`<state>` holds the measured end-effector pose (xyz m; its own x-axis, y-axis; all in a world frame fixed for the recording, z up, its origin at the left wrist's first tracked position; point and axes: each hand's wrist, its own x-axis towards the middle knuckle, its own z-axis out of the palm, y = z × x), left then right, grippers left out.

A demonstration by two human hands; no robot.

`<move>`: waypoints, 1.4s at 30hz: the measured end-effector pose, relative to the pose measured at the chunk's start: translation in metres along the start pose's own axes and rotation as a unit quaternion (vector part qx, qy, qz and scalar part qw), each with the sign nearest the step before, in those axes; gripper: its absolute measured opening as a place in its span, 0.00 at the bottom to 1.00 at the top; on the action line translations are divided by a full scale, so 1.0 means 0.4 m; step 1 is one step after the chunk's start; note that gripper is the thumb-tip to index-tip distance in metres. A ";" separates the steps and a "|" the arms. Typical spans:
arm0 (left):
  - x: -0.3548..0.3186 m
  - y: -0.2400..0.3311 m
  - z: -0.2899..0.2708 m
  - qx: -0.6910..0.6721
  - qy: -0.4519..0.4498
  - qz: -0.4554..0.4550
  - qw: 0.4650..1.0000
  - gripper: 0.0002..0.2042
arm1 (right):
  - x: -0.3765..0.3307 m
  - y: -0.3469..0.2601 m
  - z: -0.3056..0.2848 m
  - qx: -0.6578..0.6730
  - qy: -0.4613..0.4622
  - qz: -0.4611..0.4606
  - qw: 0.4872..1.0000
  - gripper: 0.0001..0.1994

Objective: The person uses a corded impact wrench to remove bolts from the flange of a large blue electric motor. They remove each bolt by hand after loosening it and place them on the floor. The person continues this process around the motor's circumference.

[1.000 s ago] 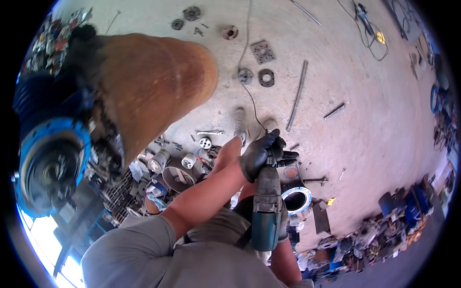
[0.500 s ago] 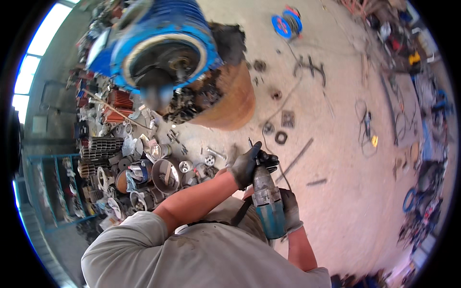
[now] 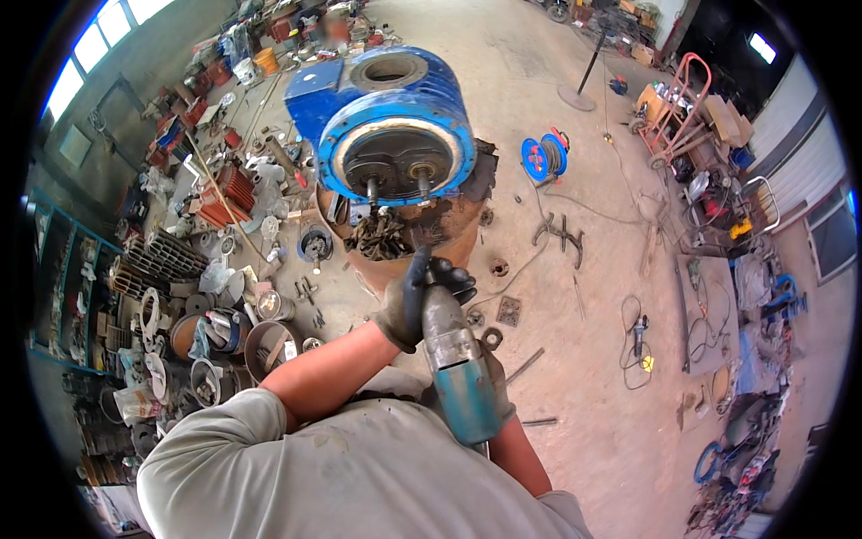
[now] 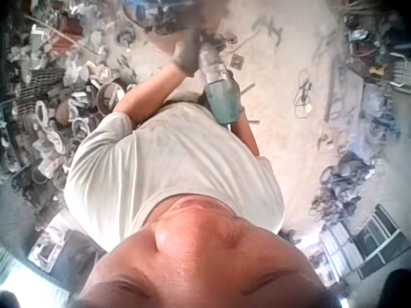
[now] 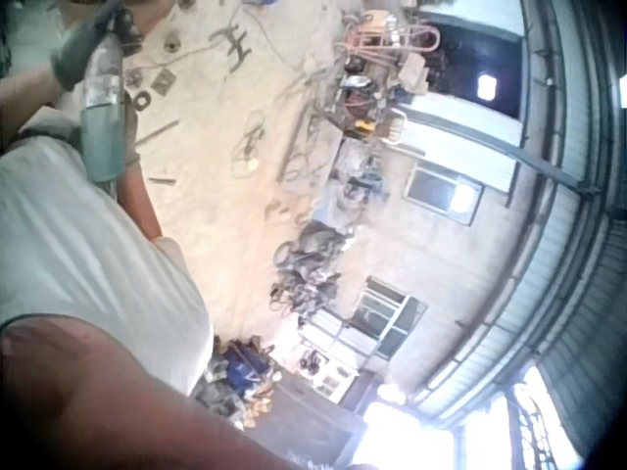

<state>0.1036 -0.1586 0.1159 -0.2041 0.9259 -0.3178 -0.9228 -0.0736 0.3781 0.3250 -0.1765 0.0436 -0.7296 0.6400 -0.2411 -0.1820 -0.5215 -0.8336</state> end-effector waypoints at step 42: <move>0.064 0.197 -0.120 0.027 -0.052 -0.060 0.996 0.23 | 0.186 0.190 0.144 0.121 0.186 -0.009 0.975 0.19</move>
<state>0.0100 -0.1586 0.0957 -0.0560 0.9607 -0.2718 -0.9190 0.0568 0.3901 0.2188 -0.2011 -0.0091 -0.4441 0.7874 -0.4276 -0.3757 -0.5969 -0.7090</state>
